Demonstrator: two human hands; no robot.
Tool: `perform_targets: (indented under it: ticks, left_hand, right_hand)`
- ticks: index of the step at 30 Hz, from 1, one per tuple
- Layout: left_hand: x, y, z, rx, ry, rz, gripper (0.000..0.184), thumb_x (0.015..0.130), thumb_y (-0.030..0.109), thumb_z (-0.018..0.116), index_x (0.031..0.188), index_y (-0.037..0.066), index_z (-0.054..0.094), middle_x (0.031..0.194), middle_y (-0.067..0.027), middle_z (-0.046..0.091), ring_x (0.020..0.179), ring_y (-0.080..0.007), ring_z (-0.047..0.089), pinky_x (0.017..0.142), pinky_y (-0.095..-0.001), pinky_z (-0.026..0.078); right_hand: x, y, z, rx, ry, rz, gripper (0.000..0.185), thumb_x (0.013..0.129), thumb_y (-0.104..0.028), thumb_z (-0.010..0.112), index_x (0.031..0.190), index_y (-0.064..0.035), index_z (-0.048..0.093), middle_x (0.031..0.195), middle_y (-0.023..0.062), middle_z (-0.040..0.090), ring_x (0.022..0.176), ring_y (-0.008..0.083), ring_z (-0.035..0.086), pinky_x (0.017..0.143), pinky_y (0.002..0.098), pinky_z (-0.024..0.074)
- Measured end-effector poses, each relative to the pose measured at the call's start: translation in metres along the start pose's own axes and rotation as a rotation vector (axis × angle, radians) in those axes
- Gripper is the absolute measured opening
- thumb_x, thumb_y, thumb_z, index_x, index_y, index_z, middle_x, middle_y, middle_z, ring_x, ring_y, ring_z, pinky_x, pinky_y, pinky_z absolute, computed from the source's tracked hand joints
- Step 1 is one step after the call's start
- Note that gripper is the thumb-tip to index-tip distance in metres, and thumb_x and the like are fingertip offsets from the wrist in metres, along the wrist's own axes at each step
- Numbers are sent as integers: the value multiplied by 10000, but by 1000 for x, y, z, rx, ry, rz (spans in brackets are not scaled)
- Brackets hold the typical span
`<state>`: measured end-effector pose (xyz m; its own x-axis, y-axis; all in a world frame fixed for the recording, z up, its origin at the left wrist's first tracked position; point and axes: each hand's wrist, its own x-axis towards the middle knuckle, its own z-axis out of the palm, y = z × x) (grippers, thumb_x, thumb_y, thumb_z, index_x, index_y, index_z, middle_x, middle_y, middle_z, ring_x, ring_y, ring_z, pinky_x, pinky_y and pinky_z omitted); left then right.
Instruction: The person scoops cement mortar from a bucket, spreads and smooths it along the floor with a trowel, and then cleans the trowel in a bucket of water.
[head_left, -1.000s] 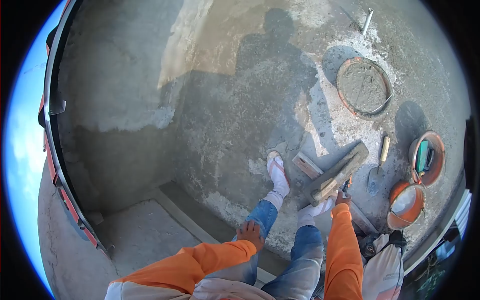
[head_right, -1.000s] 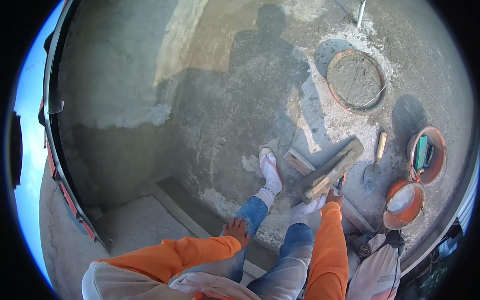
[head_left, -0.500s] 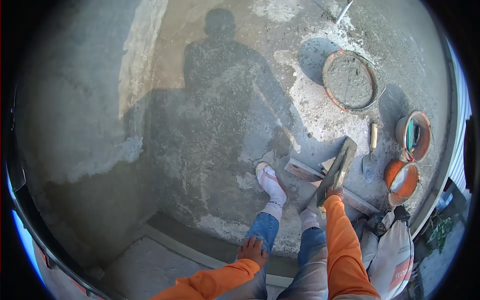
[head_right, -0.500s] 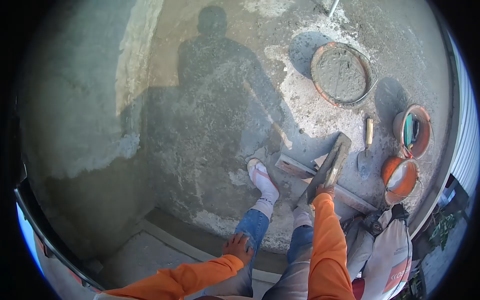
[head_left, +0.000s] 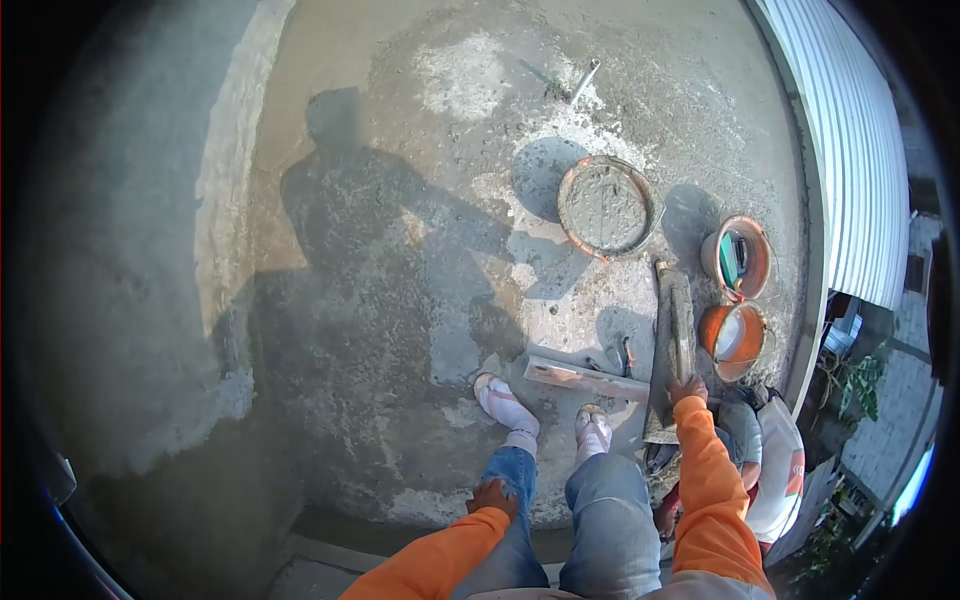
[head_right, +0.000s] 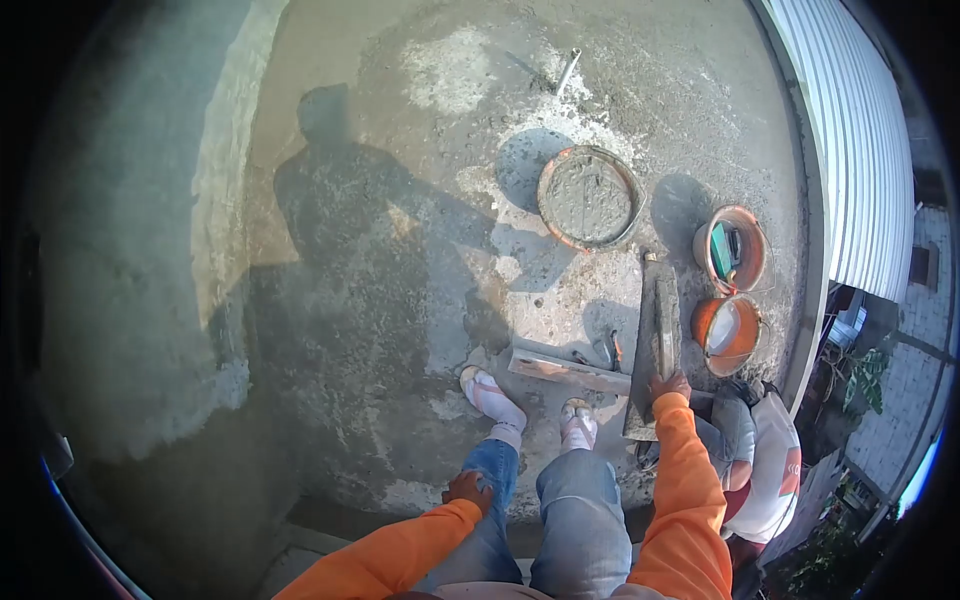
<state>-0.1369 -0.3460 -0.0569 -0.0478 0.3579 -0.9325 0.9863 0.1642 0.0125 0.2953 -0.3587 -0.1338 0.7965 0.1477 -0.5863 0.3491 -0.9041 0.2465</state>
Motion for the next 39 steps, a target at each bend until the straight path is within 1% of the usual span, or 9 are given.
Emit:
perform_targets:
  ticks: [7, 13, 15, 21, 26, 28, 33, 37, 39]
  left_hand:
    - [16, 37, -48, 23, -55, -41, 411, 754, 334, 528, 1125, 157, 522, 1235, -35, 456, 1175, -247, 377, 948, -449, 308]
    - [54, 83, -88, -31, -41, -174, 388, 736, 324, 566, 1073, 133, 553, 1150, -70, 521, 1110, -263, 447, 914, -451, 346]
    - [62, 100, -76, -38, 320, 175, 353, 735, 252, 591, 1044, 86, 554, 1094, -119, 545, 1051, -296, 489, 879, -443, 381]
    - [122, 331, -156, -717, 274, 507, 303, 770, 99, 577, 1059, 26, 522, 1014, -155, 569, 954, -310, 546, 834, -350, 426]
    - [182, 518, -199, -866, 313, 575, 510, 788, 286, 586, 1173, -9, 429, 1134, -228, 504, 1034, -369, 501, 891, -382, 398]
    - [200, 555, -196, -885, 146, 503, 478, 782, 342, 584, 1082, -20, 496, 1072, -215, 535, 998, -355, 521, 864, -378, 413]
    - [237, 528, -223, -1026, 69, 425, 315, 770, 283, 623, 670, 27, 469, 639, -45, 488, 574, -112, 449, 546, -260, 401]
    - [256, 480, -268, -1320, -81, 157, 293, 808, 228, 579, 951, 7, 450, 621, -4, 416, 486, -74, 360, 490, -242, 382]
    - [259, 474, -279, -1286, -180, 147, 290, 819, 233, 564, 965, 1, 469, 593, 14, 383, 481, -76, 355, 502, -247, 371]
  right_hand:
    - [86, -54, -78, 132, 186, 43, 632, 667, -452, 589, 1070, 30, 521, 1033, 247, 565, 984, 372, 544, 856, 407, 427]
    - [244, -121, -84, 15, 229, 7, 667, 742, -548, 437, 1035, 41, 545, 1065, 254, 547, 1016, 381, 518, 876, 415, 391]
    - [289, -159, -89, 50, 223, -5, 663, 750, -543, 434, 1038, 45, 537, 1065, 255, 546, 1021, 378, 515, 877, 417, 391]
    - [385, -202, -71, 112, 79, 106, 706, 793, -594, 400, 1071, 52, 469, 1050, 218, 566, 1019, 331, 535, 861, 378, 419]
    - [429, -184, -36, -106, 144, -40, 558, 838, -514, 408, 1118, -32, 432, 1093, 137, 563, 983, 271, 568, 823, 346, 447]
    - [406, -183, -57, -68, 26, -32, 484, 841, -478, 428, 1107, -73, 440, 1079, 116, 569, 971, 258, 573, 810, 338, 451]
    - [381, -183, -83, 235, -40, 111, 229, 816, -282, 488, 1005, -154, 498, 931, 104, 614, 886, 250, 605, 754, 329, 471]
    - [395, -162, -36, 86, -193, -1, 268, 817, -305, 471, 1030, -153, 531, 980, 111, 609, 939, 254, 592, 798, 347, 465]
    - [396, -143, 25, -743, -572, -465, 392, 770, -315, 528, 1106, -113, 532, 1125, 118, 551, 1033, 262, 546, 848, 364, 446]
